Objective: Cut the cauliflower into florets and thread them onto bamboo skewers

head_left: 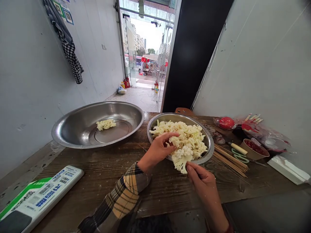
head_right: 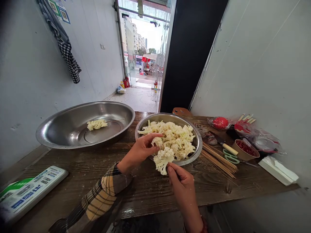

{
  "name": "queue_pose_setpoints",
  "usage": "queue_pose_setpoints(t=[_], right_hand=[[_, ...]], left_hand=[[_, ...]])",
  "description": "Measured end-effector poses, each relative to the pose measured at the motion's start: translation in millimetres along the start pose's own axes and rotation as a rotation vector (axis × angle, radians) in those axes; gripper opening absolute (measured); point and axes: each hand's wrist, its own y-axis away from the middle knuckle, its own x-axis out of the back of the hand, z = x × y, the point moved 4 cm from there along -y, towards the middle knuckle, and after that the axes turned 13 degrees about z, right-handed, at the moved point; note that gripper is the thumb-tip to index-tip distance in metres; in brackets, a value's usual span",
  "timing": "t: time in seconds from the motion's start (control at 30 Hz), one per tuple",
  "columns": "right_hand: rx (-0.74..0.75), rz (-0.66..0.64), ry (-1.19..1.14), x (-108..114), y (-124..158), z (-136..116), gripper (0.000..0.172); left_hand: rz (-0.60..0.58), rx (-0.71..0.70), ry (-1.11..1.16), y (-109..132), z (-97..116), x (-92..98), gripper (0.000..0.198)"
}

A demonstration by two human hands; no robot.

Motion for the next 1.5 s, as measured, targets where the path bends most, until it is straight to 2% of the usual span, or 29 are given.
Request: queue_pose_setpoints(t=[0.07,0.2,0.27,0.37,0.43,0.6,0.83,1.0,1.5], right_hand=[[0.011,0.003,0.005,-0.2,0.0,-1.1,0.037],[0.029,0.012,0.024,0.1,1.5,0.9,0.037],[0.041,0.009,0.035,0.2,2.6,3.1,0.037],[0.061,-0.01,0.061,-1.0,4.4,5.5,0.036],[0.08,-0.024,0.087,-2.3,5.3,5.8,0.035],[0.112,-0.029,0.113,-5.6,5.2,4.1,0.034],[0.086,0.008,0.095,-5.5,2.2,0.5,0.036],[0.109,-0.002,0.087,-6.1,3.0,1.9,0.034],[0.118,-0.013,0.085,-9.5,2.1,6.0,0.033]], left_hand=[[-0.004,0.041,0.06,-0.2,-2.0,-1.1,0.032],[0.057,0.175,0.329,-2.5,-10.7,0.8,0.018],[0.104,0.223,0.437,-3.6,-13.5,3.2,0.021],[0.147,0.259,0.524,-3.6,-12.9,5.1,0.041],[0.147,0.269,0.541,-2.6,-11.0,4.5,0.045],[0.145,0.294,0.575,-0.3,-9.1,2.0,0.03],[0.07,0.299,0.464,3.0,-7.8,-0.2,0.03],[0.094,0.291,0.484,3.7,-4.7,0.6,0.019],[0.103,0.275,0.468,3.3,-5.6,-0.4,0.021]])
